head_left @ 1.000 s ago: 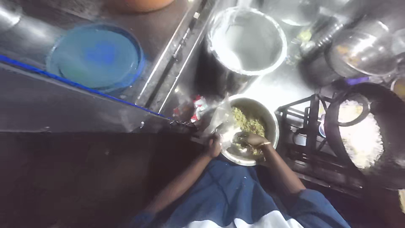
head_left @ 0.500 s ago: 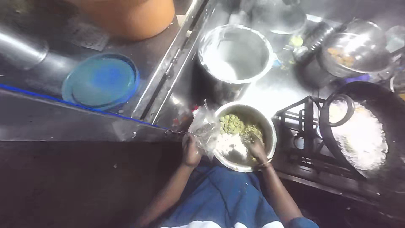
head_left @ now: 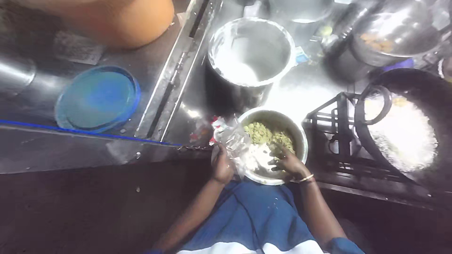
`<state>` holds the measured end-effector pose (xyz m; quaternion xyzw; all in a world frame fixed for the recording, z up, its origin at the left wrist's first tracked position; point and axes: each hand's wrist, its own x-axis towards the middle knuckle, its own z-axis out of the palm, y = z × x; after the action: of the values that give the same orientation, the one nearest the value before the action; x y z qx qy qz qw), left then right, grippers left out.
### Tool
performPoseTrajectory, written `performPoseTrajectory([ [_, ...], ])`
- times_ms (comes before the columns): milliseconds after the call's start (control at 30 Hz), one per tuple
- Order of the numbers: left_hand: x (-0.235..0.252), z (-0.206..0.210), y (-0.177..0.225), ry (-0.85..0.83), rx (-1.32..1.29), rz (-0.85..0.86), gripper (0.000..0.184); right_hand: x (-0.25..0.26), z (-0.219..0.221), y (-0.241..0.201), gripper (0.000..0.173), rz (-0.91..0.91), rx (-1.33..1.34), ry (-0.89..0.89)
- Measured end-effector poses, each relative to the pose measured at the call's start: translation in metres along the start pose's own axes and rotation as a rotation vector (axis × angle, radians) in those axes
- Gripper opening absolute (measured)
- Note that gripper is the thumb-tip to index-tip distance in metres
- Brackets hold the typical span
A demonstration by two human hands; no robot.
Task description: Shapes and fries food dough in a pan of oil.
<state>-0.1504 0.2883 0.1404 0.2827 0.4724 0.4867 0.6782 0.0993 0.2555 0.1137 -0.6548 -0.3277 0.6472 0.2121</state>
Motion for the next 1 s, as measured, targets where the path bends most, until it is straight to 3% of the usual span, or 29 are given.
performPoseTrajectory([
  [67, 0.001, 0.004, -0.002, 0.021, 0.027, -0.011, 0.053, 0.001, 0.000, 0.003, 0.031, -0.073, -0.064, 0.162],
  [100, 0.002, 0.006, -0.006, 0.026, 0.026, -0.007, 0.051, -0.001, 0.000, 0.004, 0.022, -0.123, -0.074, 0.265],
  [200, 0.003, 0.022, -0.011, 0.076, 0.052, -0.004, 0.041, -0.009, 0.015, -0.017, 0.049, -0.199, -0.114, 0.581],
  [267, 0.001, 0.033, -0.011, 0.067, 0.121, -0.049, 0.048, -0.011, 0.030, -0.032, 0.050, -0.293, -0.086, 0.686],
  [333, -0.001, 0.045, -0.012, 0.045, 0.185, -0.093, 0.055, -0.012, 0.043, -0.031, 0.043, -0.448, 0.050, 0.621],
  [433, -0.009, 0.056, -0.015, -0.098, 0.260, -0.098, 0.061, -0.026, 0.071, -0.024, 0.057, -0.659, 0.017, 0.341],
  [533, -0.017, 0.059, -0.016, -0.197, 0.274, -0.095, 0.055, -0.031, 0.086, -0.011, 0.071, -0.768, -0.098, 0.250],
  [667, -0.025, 0.061, -0.011, -0.149, 0.130, -0.089, 0.048, -0.066, 0.035, -0.016, 0.069, -0.698, -0.038, 0.276],
  [733, -0.025, 0.058, -0.008, -0.145, 0.064, -0.010, 0.044, -0.106, -0.009, -0.020, 0.070, -0.745, -0.030, 0.452],
  [800, -0.013, 0.040, -0.009, -0.207, 0.002, 0.019, 0.055, -0.152, -0.061, -0.023, 0.069, -0.750, -0.211, 0.691],
  [900, 0.006, 0.017, -0.008, -0.198, 0.008, -0.004, 0.070, -0.198, -0.137, -0.026, 0.056, -0.527, -0.523, 0.979],
  [1000, 0.012, 0.003, -0.005, -0.156, 0.093, 0.030, 0.071, -0.203, -0.198, -0.024, 0.042, -0.229, -0.747, 0.963],
])
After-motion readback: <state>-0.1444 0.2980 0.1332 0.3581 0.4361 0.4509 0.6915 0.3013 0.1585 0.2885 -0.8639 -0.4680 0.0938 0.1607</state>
